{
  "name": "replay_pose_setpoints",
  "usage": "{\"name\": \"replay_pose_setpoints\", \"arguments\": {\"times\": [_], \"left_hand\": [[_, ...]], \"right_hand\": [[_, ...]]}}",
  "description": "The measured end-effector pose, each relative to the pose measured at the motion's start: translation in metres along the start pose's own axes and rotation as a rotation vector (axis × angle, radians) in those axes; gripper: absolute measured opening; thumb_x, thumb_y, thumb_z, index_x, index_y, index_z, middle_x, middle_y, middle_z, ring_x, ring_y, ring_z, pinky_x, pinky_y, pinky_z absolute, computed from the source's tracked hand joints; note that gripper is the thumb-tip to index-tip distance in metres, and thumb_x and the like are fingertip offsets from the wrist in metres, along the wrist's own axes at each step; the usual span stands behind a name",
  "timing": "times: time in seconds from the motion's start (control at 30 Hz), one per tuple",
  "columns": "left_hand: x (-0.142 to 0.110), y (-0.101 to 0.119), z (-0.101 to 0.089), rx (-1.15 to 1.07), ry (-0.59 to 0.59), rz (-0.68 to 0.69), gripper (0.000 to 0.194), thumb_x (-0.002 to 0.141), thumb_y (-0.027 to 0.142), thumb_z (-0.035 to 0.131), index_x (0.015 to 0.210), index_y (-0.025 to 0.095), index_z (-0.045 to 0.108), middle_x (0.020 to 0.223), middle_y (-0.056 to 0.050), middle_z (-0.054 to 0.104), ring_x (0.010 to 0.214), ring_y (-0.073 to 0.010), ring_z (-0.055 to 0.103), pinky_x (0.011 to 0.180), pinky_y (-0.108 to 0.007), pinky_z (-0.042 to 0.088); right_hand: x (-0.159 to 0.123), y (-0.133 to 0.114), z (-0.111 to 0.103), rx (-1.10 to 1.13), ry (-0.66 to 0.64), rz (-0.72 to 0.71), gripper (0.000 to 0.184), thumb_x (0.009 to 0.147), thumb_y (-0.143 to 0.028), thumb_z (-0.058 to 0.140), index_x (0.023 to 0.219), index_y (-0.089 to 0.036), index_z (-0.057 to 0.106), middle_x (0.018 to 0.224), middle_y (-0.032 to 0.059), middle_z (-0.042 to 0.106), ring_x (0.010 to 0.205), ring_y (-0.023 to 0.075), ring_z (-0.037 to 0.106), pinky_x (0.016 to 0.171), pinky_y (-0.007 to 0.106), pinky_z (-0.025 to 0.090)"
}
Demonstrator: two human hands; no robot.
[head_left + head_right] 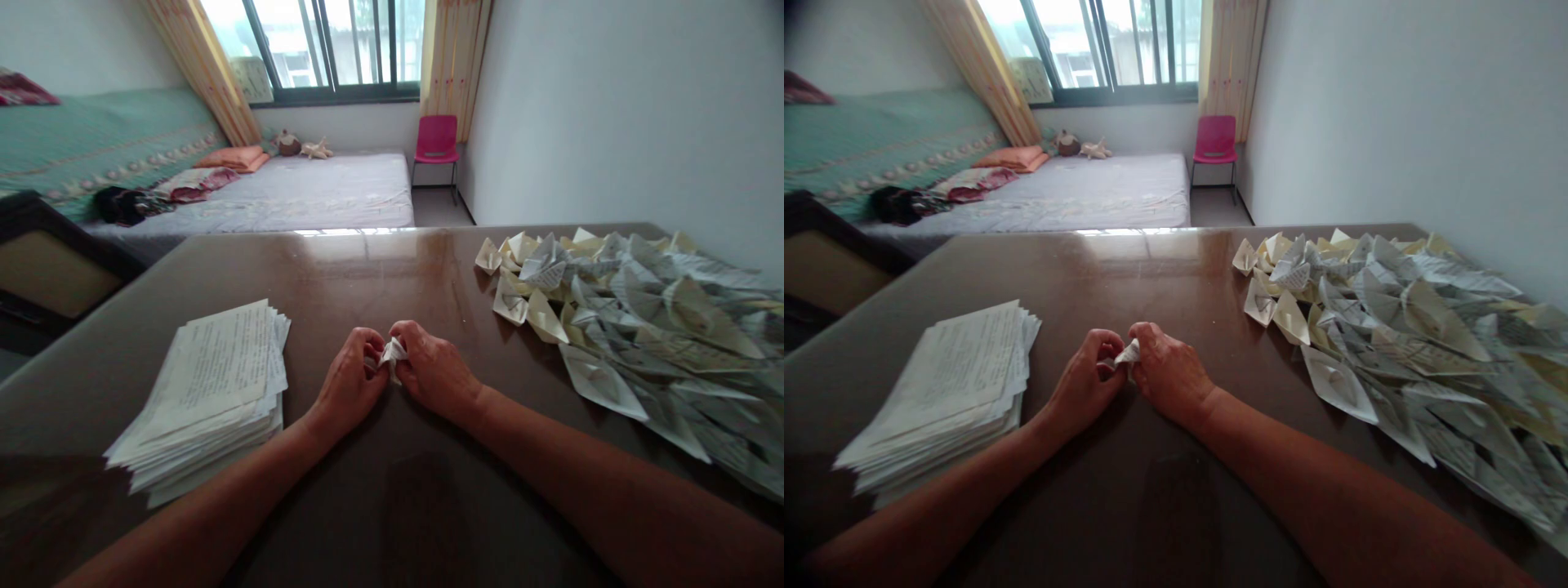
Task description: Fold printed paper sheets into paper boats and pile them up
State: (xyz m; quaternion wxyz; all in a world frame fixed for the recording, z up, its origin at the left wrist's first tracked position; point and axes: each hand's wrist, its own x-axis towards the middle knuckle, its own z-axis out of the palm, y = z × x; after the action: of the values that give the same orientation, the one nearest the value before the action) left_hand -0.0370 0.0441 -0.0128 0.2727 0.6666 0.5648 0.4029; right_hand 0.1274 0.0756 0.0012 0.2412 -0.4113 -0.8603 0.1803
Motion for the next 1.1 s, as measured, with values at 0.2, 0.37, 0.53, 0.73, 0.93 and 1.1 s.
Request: {"name": "replay_pose_setpoints", "arguments": {"times": [0.2, 0.37, 0.53, 0.73, 0.93, 1.1], "left_hand": [[0.007, -0.005, -0.004, 0.208, -0.035, 0.109, 0.014, 0.076, 0.011, 0.054, 0.085, 0.020, 0.047, 0.083, 0.002, 0.051, 0.071, -0.0117, 0.051, 0.062, -0.023, 0.042], [0.003, -0.005, -0.008, 0.347, -0.133, 0.219, 0.012, 0.082, 0.012, 0.048, 0.090, 0.021, 0.050, 0.092, -0.001, 0.054, 0.080, -0.0148, 0.054, 0.071, -0.027, 0.044], [-0.003, -0.003, -0.015, 0.519, -0.225, 0.314, 0.015, 0.089, 0.018, 0.044, 0.099, 0.022, 0.055, 0.104, -0.005, 0.060, 0.099, -0.0206, 0.054, 0.083, -0.032, 0.046], [-0.004, 0.004, -0.025, 0.725, -0.310, 0.411, 0.020, 0.095, 0.023, 0.041, 0.097, 0.021, 0.061, 0.106, -0.005, 0.065, 0.096, -0.0198, 0.056, 0.077, -0.030, 0.050], [-0.016, 0.021, -0.027, 0.961, -0.403, 0.473, 0.033, 0.093, 0.017, 0.047, 0.126, 0.018, 0.054, 0.125, -0.005, 0.061, 0.104, -0.0227, 0.056, 0.080, -0.034, 0.052], [-0.025, 0.033, -0.019, 1.131, -0.438, 0.481, 0.039, 0.094, 0.014, 0.040, 0.132, 0.014, 0.051, 0.135, -0.012, 0.054, 0.111, -0.0260, 0.056, 0.078, -0.038, 0.053]], "right_hand": [[0.001, 0.012, 0.000, 0.009, -0.019, 0.041, 0.025, 0.078, -0.017, 0.053, 0.101, -0.024, 0.047, 0.096, 0.0015, 0.061, 0.069, 0.0139, 0.055, 0.061, 0.025, 0.034], [0.000, 0.018, -0.006, -0.049, -0.057, -0.004, 0.021, 0.079, -0.017, 0.057, 0.098, -0.023, 0.052, 0.100, 0.0012, 0.059, 0.076, 0.0133, 0.055, 0.063, 0.023, 0.035], [0.003, 0.024, -0.020, -0.211, -0.189, -0.258, 0.016, 0.088, -0.020, 0.053, 0.102, -0.022, 0.060, 0.107, 0.0052, 0.060, 0.097, 0.0177, 0.054, 0.078, 0.028, 0.039], [0.004, 0.028, -0.034, -0.263, -0.267, -0.408, 0.018, 0.089, -0.026, 0.053, 0.101, -0.024, 0.067, 0.106, 0.0051, 0.064, 0.093, 0.0184, 0.055, 0.081, 0.031, 0.040], [0.004, 0.032, -0.028, -0.173, -0.249, -0.376, 0.024, 0.094, -0.037, 0.049, 0.100, -0.026, 0.070, 0.099, 0.0048, 0.064, 0.089, 0.0156, 0.058, 0.076, 0.027, 0.042], [0.006, 0.035, -0.022, -0.191, -0.238, -0.301, 0.033, 0.093, -0.045, 0.049, 0.119, -0.027, 0.061, 0.103, 0.0044, 0.062, 0.094, 0.0165, 0.058, 0.077, 0.026, 0.043]]}}
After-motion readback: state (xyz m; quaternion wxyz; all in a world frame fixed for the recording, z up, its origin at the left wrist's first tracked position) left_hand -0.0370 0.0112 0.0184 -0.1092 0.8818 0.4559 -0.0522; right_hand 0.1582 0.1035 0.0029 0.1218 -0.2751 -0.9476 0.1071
